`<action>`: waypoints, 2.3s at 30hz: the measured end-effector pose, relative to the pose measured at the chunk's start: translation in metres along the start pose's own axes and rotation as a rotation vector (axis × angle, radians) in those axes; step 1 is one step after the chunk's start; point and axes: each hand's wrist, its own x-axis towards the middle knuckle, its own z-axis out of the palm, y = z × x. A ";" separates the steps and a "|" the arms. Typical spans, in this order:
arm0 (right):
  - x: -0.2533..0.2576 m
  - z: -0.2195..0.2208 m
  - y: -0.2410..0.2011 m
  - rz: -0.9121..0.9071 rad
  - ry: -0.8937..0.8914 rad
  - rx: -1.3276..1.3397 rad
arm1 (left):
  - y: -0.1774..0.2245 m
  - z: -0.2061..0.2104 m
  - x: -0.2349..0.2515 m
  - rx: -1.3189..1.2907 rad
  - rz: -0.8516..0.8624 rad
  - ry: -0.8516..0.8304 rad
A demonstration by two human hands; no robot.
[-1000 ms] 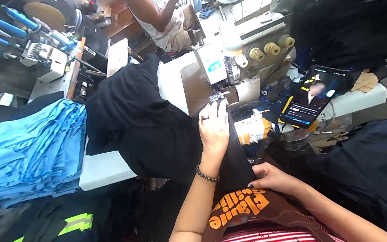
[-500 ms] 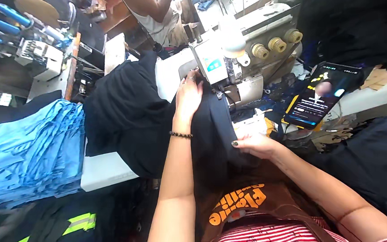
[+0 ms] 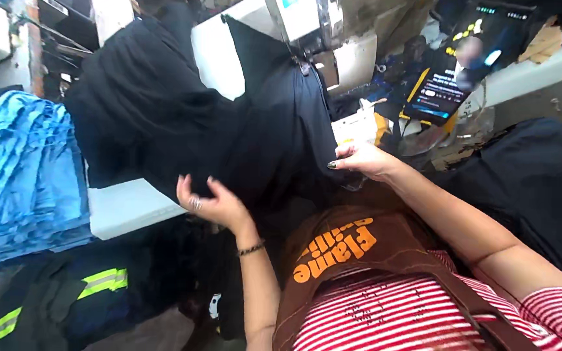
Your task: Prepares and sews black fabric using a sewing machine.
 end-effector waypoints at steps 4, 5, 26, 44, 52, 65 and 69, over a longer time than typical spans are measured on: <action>-0.021 0.001 0.029 0.094 0.113 0.053 | -0.070 -0.036 -0.064 -0.252 -0.796 0.019; -0.024 0.001 0.033 0.103 0.139 0.080 | -0.079 -0.034 -0.074 -0.344 -0.871 -0.060; -0.038 -0.012 0.089 0.053 0.250 -0.285 | -0.062 -0.039 -0.107 -0.338 -0.779 -0.128; -0.088 0.034 0.040 -0.067 -0.114 -0.215 | 0.044 -0.104 0.132 -0.156 -0.106 -0.058; -0.060 0.053 0.051 -0.109 -0.075 -0.476 | 0.130 0.005 -0.082 -0.469 -0.440 -1.091; 0.027 0.018 -0.049 -0.483 0.478 -0.316 | 0.076 -0.036 -0.131 -0.562 -0.566 -0.917; 0.028 0.036 -0.031 -0.203 0.306 -0.024 | 0.088 -0.060 -0.127 -0.550 -0.321 -0.635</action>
